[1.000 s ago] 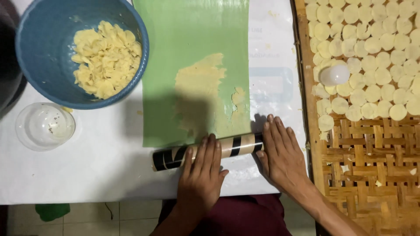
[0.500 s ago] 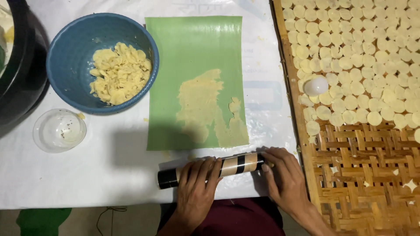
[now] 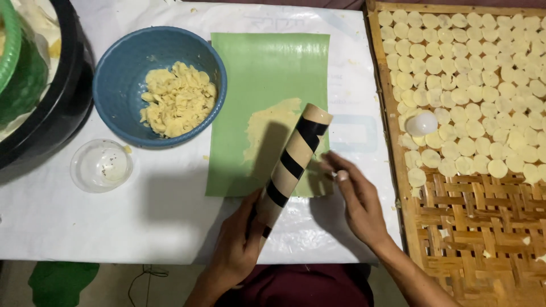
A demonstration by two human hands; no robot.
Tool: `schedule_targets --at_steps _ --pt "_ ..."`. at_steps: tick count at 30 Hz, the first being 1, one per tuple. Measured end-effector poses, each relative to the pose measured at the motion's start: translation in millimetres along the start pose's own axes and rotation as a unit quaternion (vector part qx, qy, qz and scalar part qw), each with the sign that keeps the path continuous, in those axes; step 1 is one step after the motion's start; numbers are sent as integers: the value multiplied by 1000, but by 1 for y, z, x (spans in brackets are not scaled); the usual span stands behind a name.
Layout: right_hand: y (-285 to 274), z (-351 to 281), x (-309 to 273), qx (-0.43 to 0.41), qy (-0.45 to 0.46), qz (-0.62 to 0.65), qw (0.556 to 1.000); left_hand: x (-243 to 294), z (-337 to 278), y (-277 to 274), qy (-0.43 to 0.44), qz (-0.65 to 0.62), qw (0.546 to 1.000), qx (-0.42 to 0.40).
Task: Flattening pieces of dough on a leaf using a rolling tool to create thin crackers.
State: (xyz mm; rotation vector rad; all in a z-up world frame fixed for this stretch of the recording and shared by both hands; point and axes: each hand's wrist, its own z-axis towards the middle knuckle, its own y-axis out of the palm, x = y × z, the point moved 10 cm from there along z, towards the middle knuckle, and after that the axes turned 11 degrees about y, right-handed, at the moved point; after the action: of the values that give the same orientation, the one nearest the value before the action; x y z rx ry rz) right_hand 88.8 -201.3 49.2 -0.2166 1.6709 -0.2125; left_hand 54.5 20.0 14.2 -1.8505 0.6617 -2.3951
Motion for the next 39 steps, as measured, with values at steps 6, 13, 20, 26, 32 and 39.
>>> schedule_targets --at_steps 6,13,20,26,32,39 --pt "44 6 8 -57 196 215 955 3 6 11 -57 -57 997 2" --pt "39 20 62 -24 274 320 907 -22 2 16 -80 -9 996 25" --pt "-14 29 32 17 177 99 979 -37 -5 5 -112 1 993 46" --pt "-14 20 42 -21 138 -105 985 -48 -6 -8 -105 3 992 65" --pt "9 29 46 -53 58 -191 979 -34 0 -1 -117 25 992 34" --pt "18 33 22 6 -102 -263 959 -21 9 -3 -98 65 993 -24"
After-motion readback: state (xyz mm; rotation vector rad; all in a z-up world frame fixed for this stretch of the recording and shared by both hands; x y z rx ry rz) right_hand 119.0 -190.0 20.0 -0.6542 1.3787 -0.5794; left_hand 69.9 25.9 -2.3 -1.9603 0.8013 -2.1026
